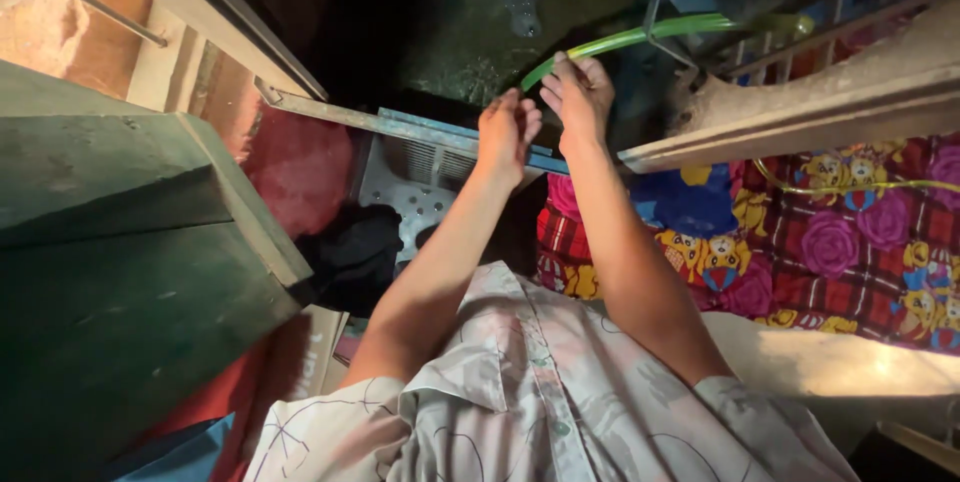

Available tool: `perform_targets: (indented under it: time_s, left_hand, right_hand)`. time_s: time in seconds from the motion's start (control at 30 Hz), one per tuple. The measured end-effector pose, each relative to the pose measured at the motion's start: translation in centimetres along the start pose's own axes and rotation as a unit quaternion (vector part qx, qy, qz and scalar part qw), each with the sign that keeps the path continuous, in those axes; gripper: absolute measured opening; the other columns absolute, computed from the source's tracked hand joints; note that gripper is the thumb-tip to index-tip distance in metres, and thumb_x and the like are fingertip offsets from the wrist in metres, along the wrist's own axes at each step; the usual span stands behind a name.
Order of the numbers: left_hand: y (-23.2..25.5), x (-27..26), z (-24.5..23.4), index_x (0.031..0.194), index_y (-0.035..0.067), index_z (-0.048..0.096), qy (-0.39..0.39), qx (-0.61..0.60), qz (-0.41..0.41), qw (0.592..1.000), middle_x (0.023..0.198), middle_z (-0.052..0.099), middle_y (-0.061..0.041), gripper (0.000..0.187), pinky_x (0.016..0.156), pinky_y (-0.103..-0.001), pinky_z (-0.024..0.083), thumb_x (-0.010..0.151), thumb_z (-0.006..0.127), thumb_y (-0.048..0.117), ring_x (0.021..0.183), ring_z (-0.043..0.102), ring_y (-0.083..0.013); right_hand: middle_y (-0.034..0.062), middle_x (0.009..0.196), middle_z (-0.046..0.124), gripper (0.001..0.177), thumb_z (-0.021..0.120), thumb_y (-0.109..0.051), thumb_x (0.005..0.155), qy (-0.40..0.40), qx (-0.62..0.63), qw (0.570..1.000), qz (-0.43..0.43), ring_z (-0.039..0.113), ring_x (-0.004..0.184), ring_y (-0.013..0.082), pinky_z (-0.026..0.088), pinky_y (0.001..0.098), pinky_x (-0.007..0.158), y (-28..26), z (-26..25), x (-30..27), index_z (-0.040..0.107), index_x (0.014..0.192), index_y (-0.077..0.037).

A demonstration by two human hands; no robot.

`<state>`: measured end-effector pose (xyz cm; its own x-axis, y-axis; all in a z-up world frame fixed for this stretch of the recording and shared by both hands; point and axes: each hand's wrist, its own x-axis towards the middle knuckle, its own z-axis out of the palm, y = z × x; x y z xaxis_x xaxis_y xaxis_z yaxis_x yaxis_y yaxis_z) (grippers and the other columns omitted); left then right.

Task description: Repairing or maintaining an air cooler by servicing the internal water pump and hose connections.

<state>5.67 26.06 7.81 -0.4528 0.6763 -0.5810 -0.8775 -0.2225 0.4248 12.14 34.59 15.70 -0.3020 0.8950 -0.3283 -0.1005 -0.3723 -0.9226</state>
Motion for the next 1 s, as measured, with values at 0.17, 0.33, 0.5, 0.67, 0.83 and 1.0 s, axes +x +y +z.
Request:
perform_targets:
  time_s: [0.17, 0.33, 0.5, 0.67, 0.83, 1.0]
  left_hand:
    - [3.4, -3.1, 5.4, 0.105, 0.010, 0.064, -0.023, -0.020, -0.061, 0.998, 0.092, 0.068, -0.001, 0.027, 0.077, -0.034, 0.055, 0.104, 0.054, 0.035, 0.084, 0.064, -0.0156]
    - [1.7, 1.6, 6.7, 0.105, 0.014, 0.066, 0.067, -0.005, 0.008, 0.998, 0.090, 0.064, 0.004, 0.022, 0.069, -0.032, 0.041, 0.102, 0.061, 0.035, 0.080, 0.056, -0.0121]
    - [0.2, 8.6, 5.9, 0.093, 0.011, 0.072, 0.115, 0.004, 0.152, 0.982, 0.090, 0.070, 0.003, 0.015, 0.074, -0.023, 0.049, 0.098, 0.060, 0.018, 0.082, 0.061, -0.0090]
    - [0.1, 13.7, 1.5, 0.082, 0.011, 0.065, 0.028, 0.079, 0.027, 0.996, 0.064, 0.054, -0.001, 0.020, 0.047, -0.032, 0.040, 0.097, 0.055, 0.019, 0.052, 0.048, -0.0150]
    - [0.0, 11.9, 0.7, 0.087, 0.010, 0.060, 0.017, 0.240, -0.171, 0.956, 0.067, 0.059, -0.004, 0.033, 0.047, -0.031, 0.047, 0.105, 0.043, 0.031, 0.052, 0.055, -0.0147]
    - [-1.0, 12.2, -0.4, 0.081, 0.014, 0.053, 0.012, 0.084, -0.206, 0.975, 0.062, 0.048, 0.001, 0.039, 0.044, -0.028, 0.040, 0.106, 0.039, 0.041, 0.051, 0.048, -0.0131]
  right_hand:
    - [0.0063, 0.099, 0.071, 0.021, 0.075, -0.020, 0.094, -0.013, 0.031, 0.999, -0.013, 0.073, 0.090, 0.0195, 0.061, 0.0301, 0.075, -0.4, 1.0, 0.1, 0.065, 0.107, -0.007]
    - [0.0010, 0.099, 0.073, 0.018, 0.074, -0.020, 0.093, -0.005, 0.001, 1.000, 0.009, 0.074, 0.090, 0.0144, 0.057, 0.0243, 0.071, -1.0, 0.8, 0.3, 0.067, 0.107, -0.010]
    - [-0.0055, 0.095, 0.070, 0.015, 0.078, -0.021, 0.094, 0.002, -0.077, 0.997, -0.015, 0.065, 0.086, 0.0061, 0.036, 0.0257, 0.065, -0.4, -0.5, 0.4, 0.072, 0.105, -0.014]
    - [-0.0078, 0.095, 0.070, 0.014, 0.076, -0.024, 0.092, 0.027, -0.071, 0.997, -0.007, 0.067, 0.086, 0.0048, 0.043, 0.0246, 0.069, -0.2, -0.2, -0.8, 0.070, 0.103, -0.017]
    - [-0.0053, 0.095, 0.070, 0.014, 0.077, -0.019, 0.092, 0.014, 0.013, 1.000, -0.023, 0.065, 0.087, 0.0071, 0.049, 0.0264, 0.076, 1.7, -0.6, 0.6, 0.068, 0.102, -0.015]
    - [-0.0039, 0.094, 0.071, 0.013, 0.074, -0.021, 0.094, 0.005, 0.034, 0.999, 0.002, 0.070, 0.087, 0.0078, 0.053, 0.0260, 0.078, -0.2, 0.4, -0.6, 0.066, 0.102, -0.015]
